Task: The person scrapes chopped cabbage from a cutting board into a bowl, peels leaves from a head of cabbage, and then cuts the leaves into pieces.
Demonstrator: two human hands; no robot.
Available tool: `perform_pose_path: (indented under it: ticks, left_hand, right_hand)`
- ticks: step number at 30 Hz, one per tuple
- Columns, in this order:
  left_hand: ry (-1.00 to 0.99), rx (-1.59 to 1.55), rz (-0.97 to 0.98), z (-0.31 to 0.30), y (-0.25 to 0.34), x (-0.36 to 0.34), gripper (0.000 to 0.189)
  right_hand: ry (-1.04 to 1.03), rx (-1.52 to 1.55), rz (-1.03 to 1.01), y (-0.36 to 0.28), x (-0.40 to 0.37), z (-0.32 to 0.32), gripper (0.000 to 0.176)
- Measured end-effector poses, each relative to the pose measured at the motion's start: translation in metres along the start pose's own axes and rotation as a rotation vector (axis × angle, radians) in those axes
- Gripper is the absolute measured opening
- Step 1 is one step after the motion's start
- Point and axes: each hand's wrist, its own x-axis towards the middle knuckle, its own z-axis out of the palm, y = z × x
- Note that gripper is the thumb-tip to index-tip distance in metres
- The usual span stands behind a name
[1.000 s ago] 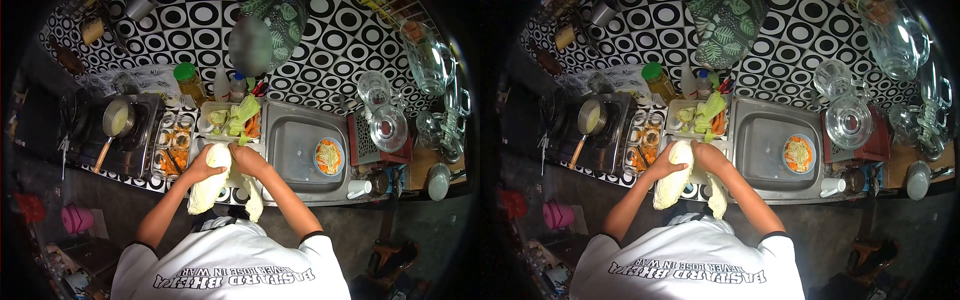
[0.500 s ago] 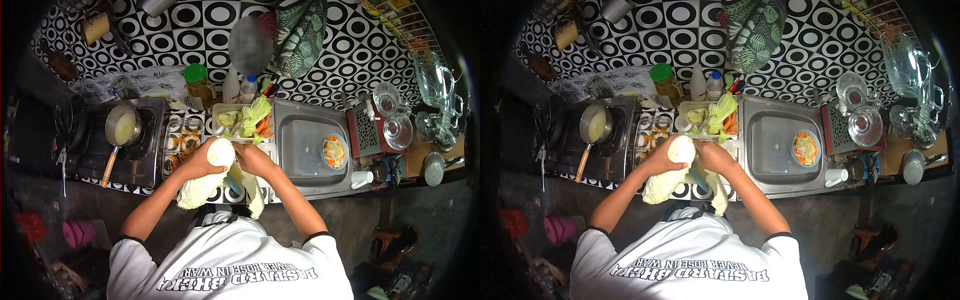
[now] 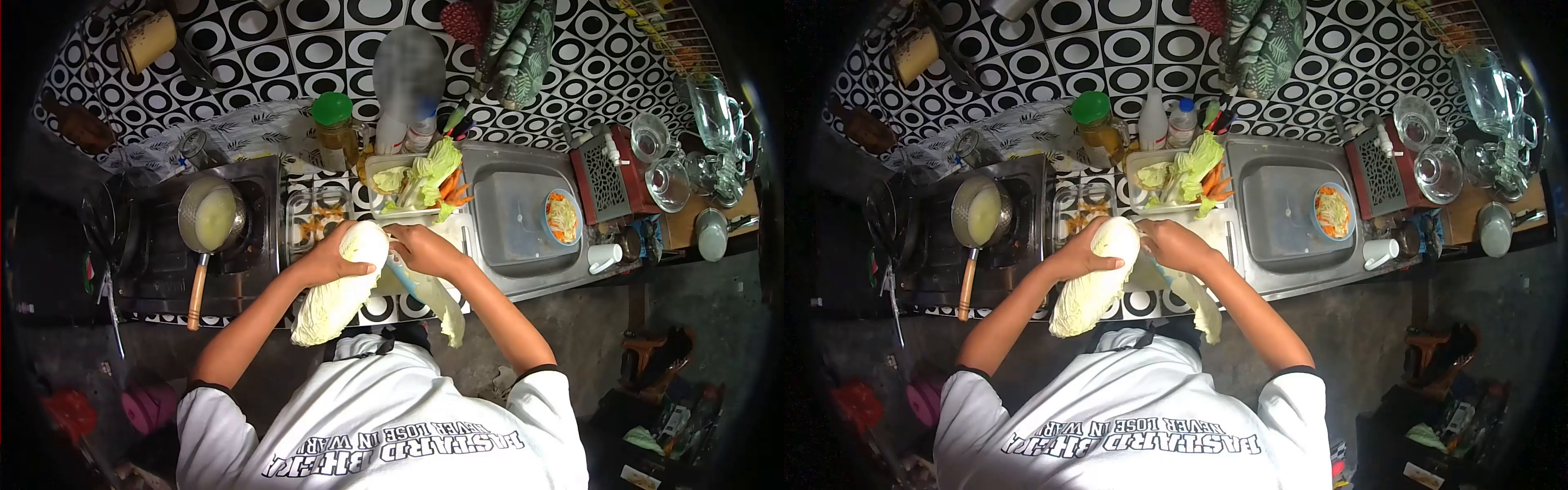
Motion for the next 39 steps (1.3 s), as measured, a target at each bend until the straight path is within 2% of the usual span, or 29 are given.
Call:
perform_pose_path:
  ticks: [2, 3, 6, 8, 10, 11, 12, 14, 15, 16, 17, 19, 20, 22, 24, 25, 28, 32, 34, 36, 39]
  left_hand:
    - [-0.037, -0.234, -0.142, -0.002, -0.014, 0.002, 0.081]
    - [-0.024, -0.255, -0.161, -0.003, -0.018, 0.002, 0.074]
    - [-0.060, -0.364, -0.297, -0.008, -0.025, 0.006, 0.078]
    - [-0.092, -0.394, -0.307, -0.012, -0.048, 0.015, 0.078]
    - [-0.001, -0.486, -0.452, -0.012, -0.041, 0.017, 0.074]
    - [0.004, -0.471, -0.446, -0.011, -0.036, 0.015, 0.065]
    - [-0.006, -0.466, -0.451, -0.012, -0.038, 0.018, 0.065]
    - [-0.106, -0.646, -0.540, -0.016, -0.048, 0.020, 0.056]
    - [-0.134, -0.704, -0.619, -0.014, -0.057, 0.022, 0.054]
    - [-0.140, -0.702, -0.629, -0.013, -0.063, 0.021, 0.054]
    - [-0.119, -0.777, -0.632, -0.011, -0.068, 0.020, 0.054]
    - [-0.069, -0.871, -0.591, -0.006, -0.079, 0.017, 0.057]
    - [-0.071, -0.871, -0.599, -0.003, -0.083, 0.013, 0.057]
    - [0.002, -0.924, -0.578, 0.005, -0.083, 0.006, 0.058]
    - [0.061, -0.964, -0.591, 0.016, -0.085, 0.000, 0.060]
    - [0.117, -0.998, -0.600, 0.020, -0.088, -0.003, 0.062]
    - [0.157, -0.985, -0.602, 0.034, -0.110, -0.001, 0.062]
    - [0.235, -0.926, -0.561, 0.057, -0.097, -0.004, 0.064]
    - [0.250, -0.938, -0.535, 0.067, -0.096, -0.005, 0.064]
    - [0.262, -0.982, -0.489, 0.077, -0.104, -0.004, 0.064]
    - [0.269, -1.020, -0.487, 0.088, -0.107, -0.005, 0.064]
  right_hand:
    - [0.015, 0.018, -0.009, 0.005, 0.006, 0.011, 0.035]
    - [0.030, 0.030, -0.020, 0.008, 0.009, 0.014, 0.035]
    - [0.021, 0.052, 0.102, 0.016, 0.015, 0.022, 0.039]
    - [0.040, -0.087, 0.157, 0.023, 0.013, 0.027, 0.051]
    - [0.040, -0.271, 0.165, 0.019, 0.007, 0.027, 0.057]
    - [0.048, -0.265, 0.179, 0.015, 0.001, 0.025, 0.057]
    - [0.100, -0.293, 0.159, 0.003, -0.005, 0.017, 0.058]
    - [0.146, -0.314, 0.147, -0.026, -0.017, 0.000, 0.059]
    - [0.260, -0.305, 0.094, -0.044, -0.024, -0.010, 0.052]
    - [0.374, -0.297, 0.041, -0.057, -0.031, -0.017, 0.046]
    - [0.373, -0.292, 0.050, -0.065, -0.042, -0.022, 0.046]
    - [0.499, -0.233, -0.036, -0.076, -0.067, -0.025, 0.030]
    - [0.498, -0.228, -0.030, -0.077, -0.080, -0.016, 0.030]
    - [0.516, -0.072, 0.070, -0.071, -0.105, 0.015, 0.018]
    - [0.420, 0.070, 0.253, -0.048, -0.114, 0.059, 0.019]
    - [0.347, 0.105, 0.352, -0.032, -0.116, 0.076, 0.025]
    - [0.354, -0.016, 0.373, 0.026, -0.111, 0.106, 0.036]
    - [0.295, -0.115, 0.353, 0.081, -0.096, 0.123, 0.038]
    - [0.171, -0.167, 0.277, 0.097, -0.090, 0.128, 0.038]
    - [0.208, -0.155, 0.215, 0.102, -0.093, 0.126, 0.034]
    - [0.130, -0.050, 0.275, 0.100, -0.103, 0.113, 0.031]
